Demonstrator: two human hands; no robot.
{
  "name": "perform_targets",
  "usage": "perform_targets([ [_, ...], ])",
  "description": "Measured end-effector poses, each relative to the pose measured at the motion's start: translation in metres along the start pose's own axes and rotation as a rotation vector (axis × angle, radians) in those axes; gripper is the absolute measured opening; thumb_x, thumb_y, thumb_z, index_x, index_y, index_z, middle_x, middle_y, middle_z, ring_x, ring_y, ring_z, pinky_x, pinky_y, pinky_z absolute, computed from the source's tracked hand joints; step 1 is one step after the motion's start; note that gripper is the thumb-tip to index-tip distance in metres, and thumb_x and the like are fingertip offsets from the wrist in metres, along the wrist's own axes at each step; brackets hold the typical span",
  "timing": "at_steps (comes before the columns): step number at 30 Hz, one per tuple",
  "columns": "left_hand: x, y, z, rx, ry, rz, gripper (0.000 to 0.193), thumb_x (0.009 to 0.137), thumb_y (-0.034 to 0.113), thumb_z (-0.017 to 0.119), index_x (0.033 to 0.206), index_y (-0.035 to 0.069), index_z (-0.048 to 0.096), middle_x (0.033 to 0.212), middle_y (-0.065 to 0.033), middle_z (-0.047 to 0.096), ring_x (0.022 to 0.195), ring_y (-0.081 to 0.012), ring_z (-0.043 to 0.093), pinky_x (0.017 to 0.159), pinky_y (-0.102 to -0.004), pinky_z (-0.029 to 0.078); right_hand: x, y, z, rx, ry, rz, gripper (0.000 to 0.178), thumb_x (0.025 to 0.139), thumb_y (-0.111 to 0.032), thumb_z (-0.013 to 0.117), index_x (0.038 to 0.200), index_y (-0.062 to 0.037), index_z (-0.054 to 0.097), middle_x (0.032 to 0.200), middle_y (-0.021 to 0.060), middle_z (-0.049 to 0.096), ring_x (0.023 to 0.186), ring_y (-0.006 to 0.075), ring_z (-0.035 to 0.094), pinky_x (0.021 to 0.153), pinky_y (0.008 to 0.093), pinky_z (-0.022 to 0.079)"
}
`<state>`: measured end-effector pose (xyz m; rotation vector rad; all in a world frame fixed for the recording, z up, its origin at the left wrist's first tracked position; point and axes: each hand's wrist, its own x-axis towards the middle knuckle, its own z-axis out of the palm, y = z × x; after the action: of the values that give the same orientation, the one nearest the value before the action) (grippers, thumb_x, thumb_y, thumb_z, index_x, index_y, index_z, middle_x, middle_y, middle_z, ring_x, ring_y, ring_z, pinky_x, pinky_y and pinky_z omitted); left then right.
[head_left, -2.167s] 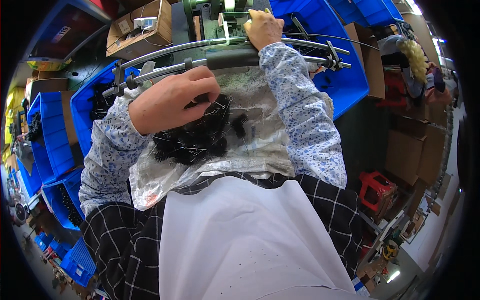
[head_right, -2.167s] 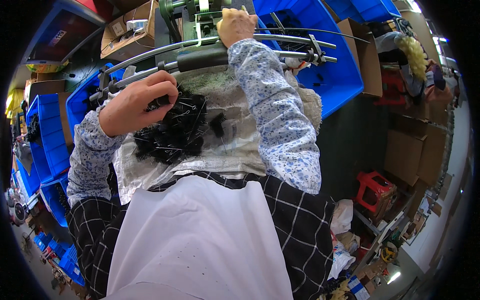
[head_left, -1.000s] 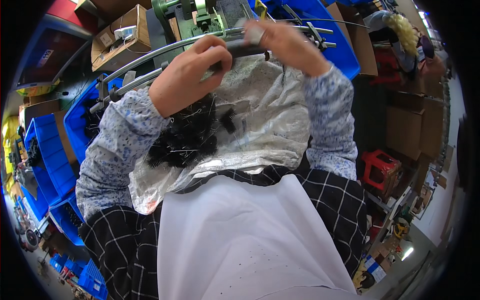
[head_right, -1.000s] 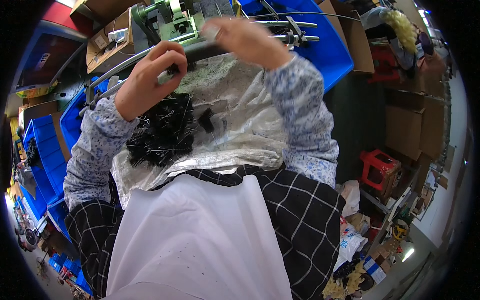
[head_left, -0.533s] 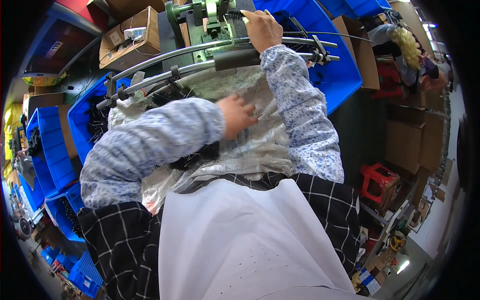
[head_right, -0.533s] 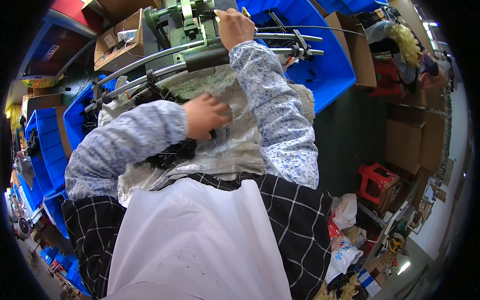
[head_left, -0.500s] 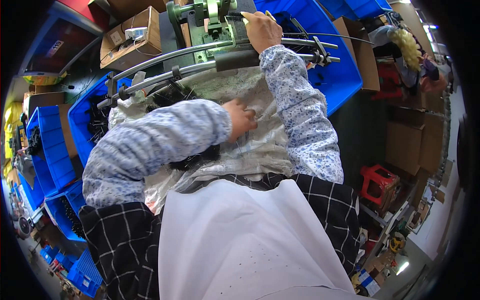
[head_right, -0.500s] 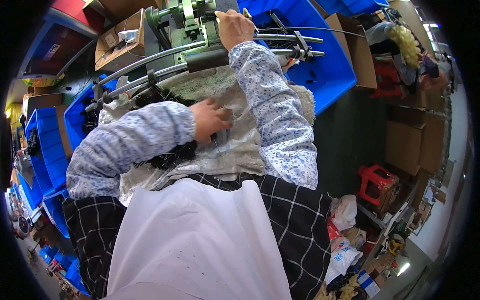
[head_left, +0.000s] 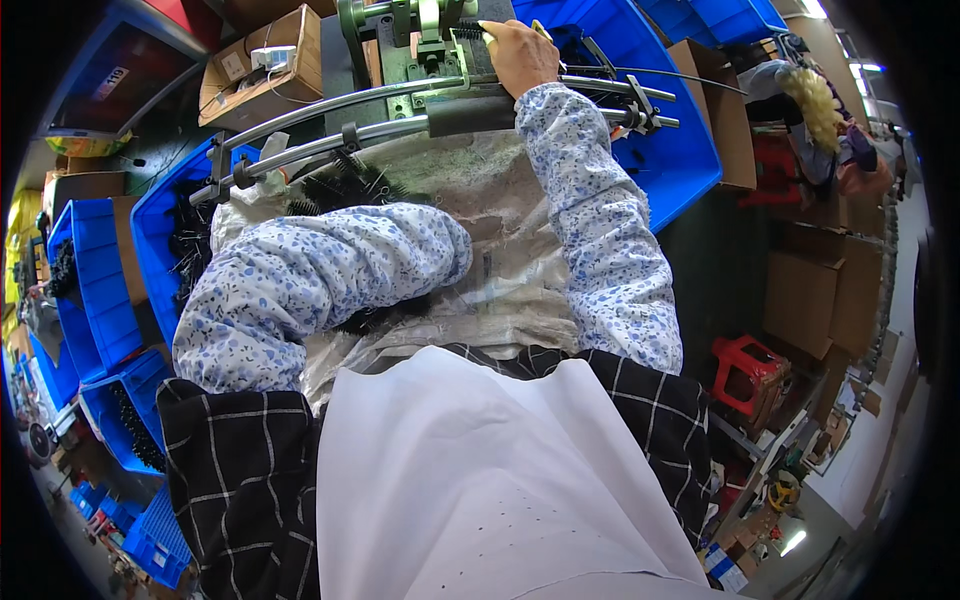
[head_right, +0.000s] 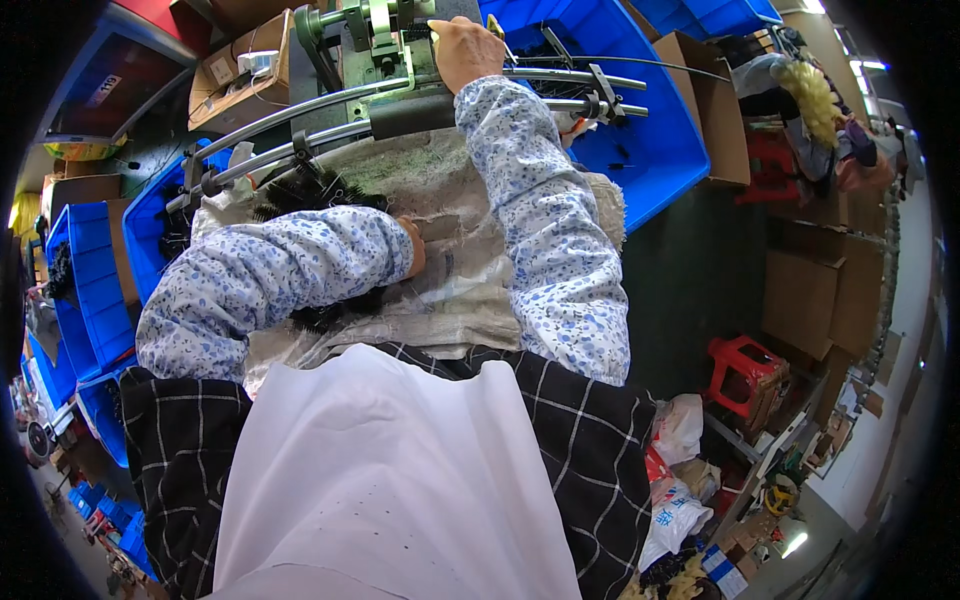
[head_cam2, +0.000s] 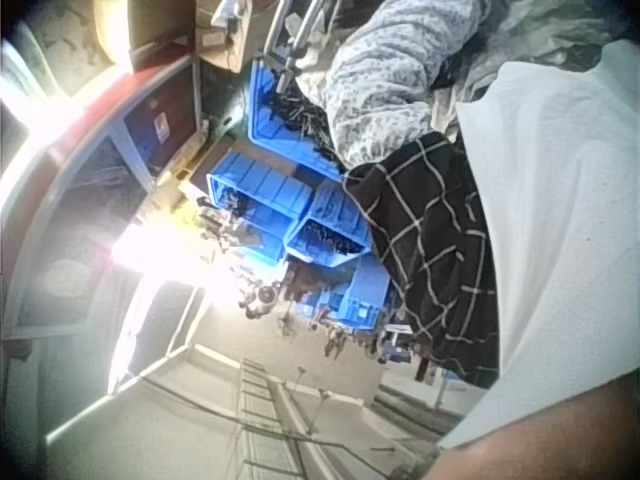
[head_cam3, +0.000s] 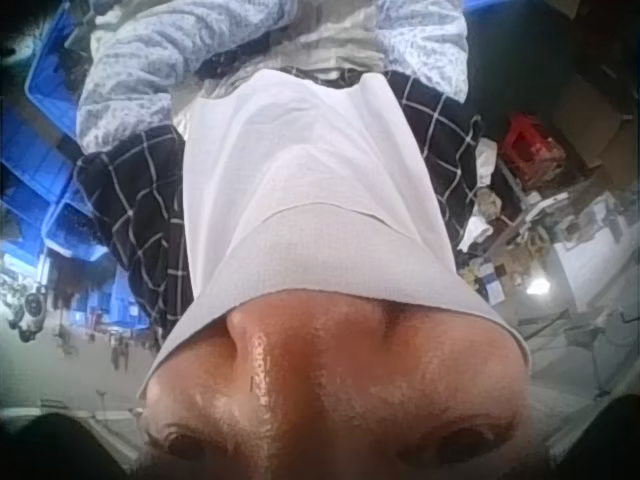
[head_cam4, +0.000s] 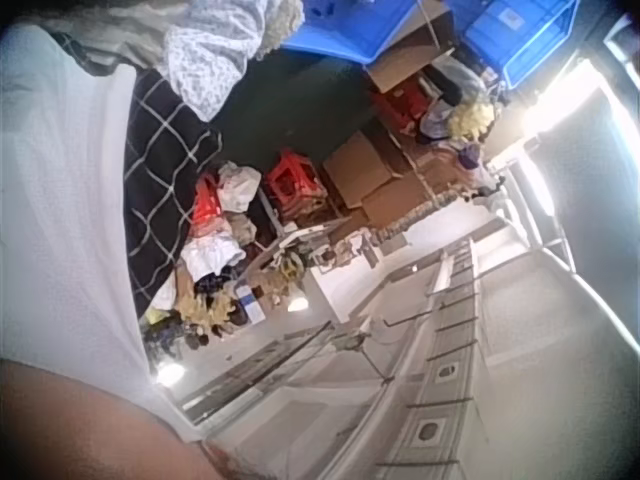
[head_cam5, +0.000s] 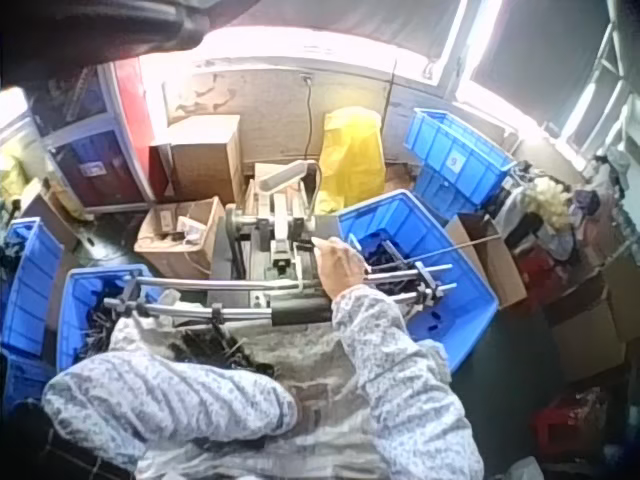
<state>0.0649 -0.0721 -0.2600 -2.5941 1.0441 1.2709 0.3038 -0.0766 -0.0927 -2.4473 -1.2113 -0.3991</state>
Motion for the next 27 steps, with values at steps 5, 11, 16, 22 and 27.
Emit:
perform_targets([
  [5,0.003,0.003,-0.002,0.016,-0.083,0.108,0.029,0.081,0.02,0.062,0.108,0.014,0.066,0.104,-0.0058,0.066,0.098,-0.0277,0.062,0.082,-0.0427,0.045,0.014,0.013,0.019,0.073,-0.034,-0.069,0.025,0.082,-0.02,0.064,0.107,-0.0142,0.067,0.093,0.0098,0.063,0.091,0.0292,0.06,0.081,0.0398,0.047],
  [11,-0.115,0.032,-0.12,-0.095,-0.061,0.071,0.039,0.083,0.019,0.058,0.122,0.018,0.056,0.106,-0.0129,0.064,0.102,-0.0277,0.062,0.082,-0.0464,0.048,0.009,0.0,-0.012,-0.186,-0.059,-0.01,0.037,0.082,-0.028,0.063,0.117,-0.0135,0.064,0.107,0.0093,0.064,0.105,0.0279,0.058,0.089,0.043,0.043],
  [16,-0.156,0.02,-0.131,-0.326,0.348,0.177,0.021,0.08,0.02,0.061,0.097,0.008,0.061,0.083,-0.0123,0.065,0.081,-0.0334,0.064,0.074,-0.0432,0.051,-0.003,0.01,-0.001,-0.115,-0.068,0.053,0.043,0.078,-0.031,0.062,0.116,-0.0109,0.064,0.113,0.0118,0.064,0.109,0.0304,0.056,0.088,0.0467,0.042],
  [22,-0.19,0.015,-0.139,-0.393,0.558,0.213,0.018,0.081,0.02,0.064,0.091,0.006,0.057,0.085,-0.012,0.059,0.08,-0.0321,0.062,0.073,-0.0443,0.048,0.0,-0.016,0.002,-0.032,-0.076,0.071,0.038,0.076,-0.027,0.062,0.109,-0.0095,0.066,0.101,0.0103,0.067,0.099,0.0294,0.061,0.081,0.0462,0.045],
  [27,-0.203,0.011,-0.137,-0.389,0.671,0.188,0.024,0.081,0.021,0.067,0.097,0.006,0.056,0.094,-0.012,0.058,0.087,-0.0317,0.06,0.076,-0.0434,0.048,0.002,-0.056,0.015,-0.099,-0.016,0.017,0.016,0.08,-0.024,0.06,0.086,-0.0101,0.065,0.087,0.0062,0.067,0.086,0.0243,0.064,0.076,0.0436,0.044],
])
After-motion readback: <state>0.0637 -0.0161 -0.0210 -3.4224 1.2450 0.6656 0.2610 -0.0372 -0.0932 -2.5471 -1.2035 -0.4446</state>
